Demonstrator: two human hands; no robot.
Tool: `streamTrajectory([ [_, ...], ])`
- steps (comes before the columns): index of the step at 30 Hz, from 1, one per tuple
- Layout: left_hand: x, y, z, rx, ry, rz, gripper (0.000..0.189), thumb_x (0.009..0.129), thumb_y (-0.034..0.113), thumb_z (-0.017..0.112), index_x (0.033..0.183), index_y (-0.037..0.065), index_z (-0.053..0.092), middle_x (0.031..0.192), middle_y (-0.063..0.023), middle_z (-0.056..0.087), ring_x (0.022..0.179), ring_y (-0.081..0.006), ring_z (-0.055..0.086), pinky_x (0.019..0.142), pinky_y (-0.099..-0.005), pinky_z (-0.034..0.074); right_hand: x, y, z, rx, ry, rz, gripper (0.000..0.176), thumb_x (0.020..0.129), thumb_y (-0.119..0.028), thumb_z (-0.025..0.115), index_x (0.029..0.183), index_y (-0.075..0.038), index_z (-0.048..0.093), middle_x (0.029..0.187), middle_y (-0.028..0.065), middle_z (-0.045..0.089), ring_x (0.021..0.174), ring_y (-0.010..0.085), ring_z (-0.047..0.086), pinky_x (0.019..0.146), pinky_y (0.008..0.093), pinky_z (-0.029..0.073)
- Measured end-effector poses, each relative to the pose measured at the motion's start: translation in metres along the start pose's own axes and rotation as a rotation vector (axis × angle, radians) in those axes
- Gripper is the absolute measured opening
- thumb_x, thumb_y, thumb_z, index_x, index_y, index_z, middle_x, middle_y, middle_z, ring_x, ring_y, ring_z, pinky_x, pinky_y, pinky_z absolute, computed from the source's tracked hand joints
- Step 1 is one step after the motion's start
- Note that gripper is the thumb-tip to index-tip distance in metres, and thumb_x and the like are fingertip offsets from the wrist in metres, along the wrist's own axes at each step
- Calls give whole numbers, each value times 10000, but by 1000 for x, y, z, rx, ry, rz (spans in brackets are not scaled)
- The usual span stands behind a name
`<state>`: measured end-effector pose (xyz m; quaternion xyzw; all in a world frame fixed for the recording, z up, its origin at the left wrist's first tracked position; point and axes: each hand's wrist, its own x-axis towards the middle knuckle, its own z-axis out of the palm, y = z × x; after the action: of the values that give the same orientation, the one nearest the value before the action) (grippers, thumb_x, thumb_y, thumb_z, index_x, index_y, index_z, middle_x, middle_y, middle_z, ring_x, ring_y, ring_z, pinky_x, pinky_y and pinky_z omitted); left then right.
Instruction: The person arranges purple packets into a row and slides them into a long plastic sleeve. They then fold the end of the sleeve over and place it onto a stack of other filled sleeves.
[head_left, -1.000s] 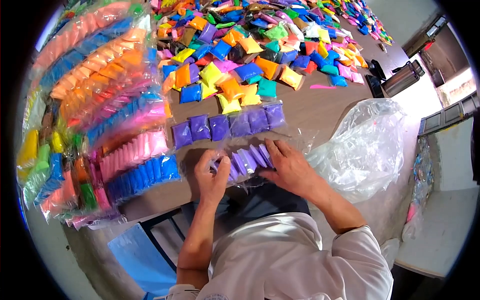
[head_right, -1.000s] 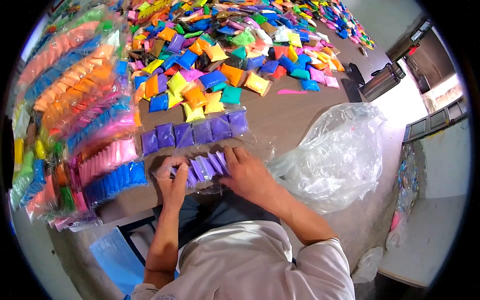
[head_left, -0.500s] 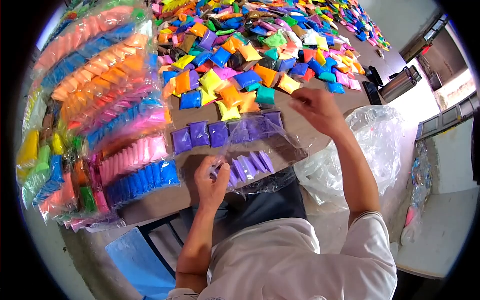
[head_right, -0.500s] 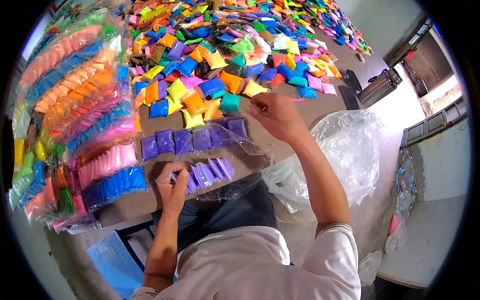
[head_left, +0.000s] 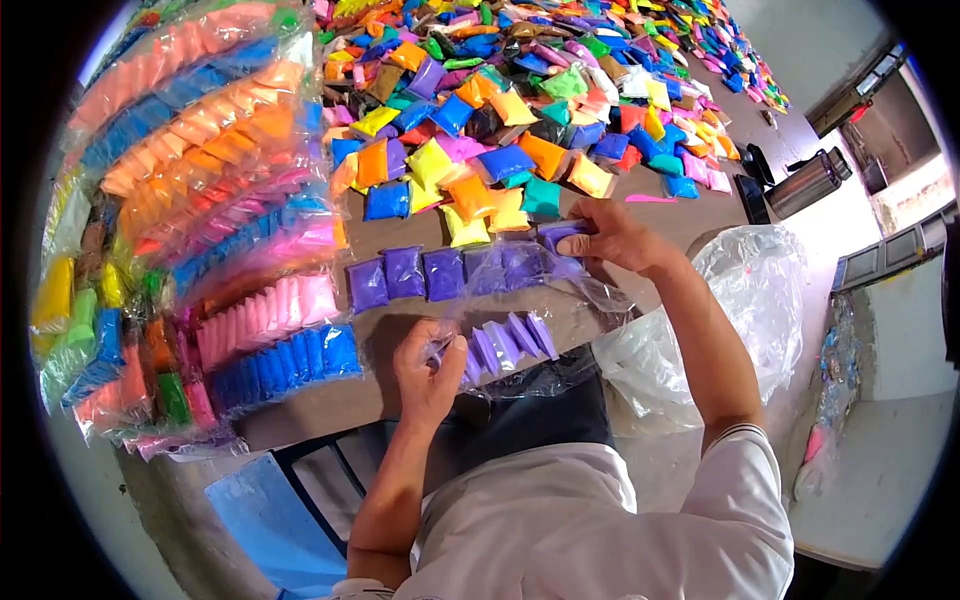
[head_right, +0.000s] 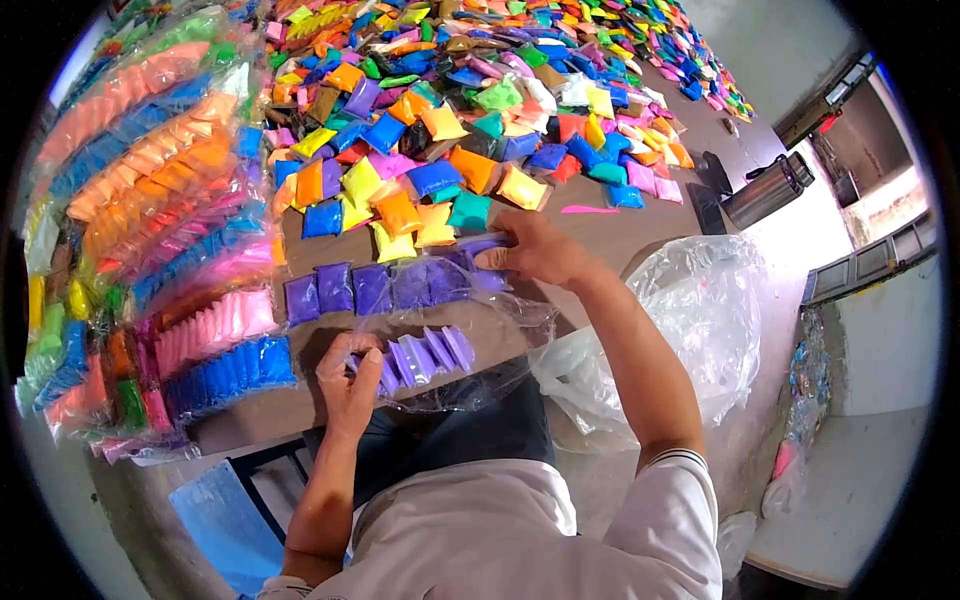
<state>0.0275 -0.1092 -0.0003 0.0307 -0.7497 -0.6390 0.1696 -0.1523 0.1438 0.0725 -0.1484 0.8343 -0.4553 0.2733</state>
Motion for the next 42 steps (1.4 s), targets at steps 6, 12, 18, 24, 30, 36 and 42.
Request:
streamTrajectory([
  [6,1,1,-1,10,0,23,155,852,127,684,929,2,636,815,-22,623,754,-96,560,698,-272,464,9,-24,23,-179,-138,-141,508,810,-244,791,1249,-52,622,950,122,696,903,213,635,843,345,503],
  [12,0,-5,1,-11,15,37,169,847,128,687,944,-2,641,810,-29,624,751,-101,565,692,-271,465,28,-7,32,-526,3,-158,482,788,-261,795,1200,-64,644,1075,141,690,982,268,650,858,369,494],
  [18,-1,-3,0,-6,-9,-14,158,839,123,684,924,0,634,805,-36,625,744,-105,562,688,-274,465,20,-18,34,-514,28,-173,527,770,-293,789,1213,-66,615,1149,223,645,1103,362,609,919,435,487],
  [24,1,1,0,23,1,21,137,840,105,674,910,-3,625,794,-34,616,748,-104,559,694,-271,463,15,-5,27,-321,-107,-219,507,787,-244,786,1178,21,600,1017,154,677,908,230,629,827,362,488],
  [30,-1,-4,2,-7,10,8,134,843,98,670,920,-3,630,801,-35,627,755,-103,569,705,-270,469,-11,9,2,-327,106,-55,507,742,-229,787,1137,31,604,952,111,649,869,186,596,790,347,478],
  [36,0,-2,1,32,16,13,126,844,110,668,909,8,633,795,-22,626,741,-99,565,701,-273,472,-98,-18,-16,175,601,-193,589,685,-229,808,1149,15,540,963,49,616,891,155,601,799,283,488],
  [42,1,5,2,44,13,0,126,847,119,660,895,7,626,785,-25,604,735,-103,550,694,-276,463,-161,-36,45,82,339,-287,457,650,-117,819,999,-51,531,864,55,600,803,106,606,707,249,474],
])
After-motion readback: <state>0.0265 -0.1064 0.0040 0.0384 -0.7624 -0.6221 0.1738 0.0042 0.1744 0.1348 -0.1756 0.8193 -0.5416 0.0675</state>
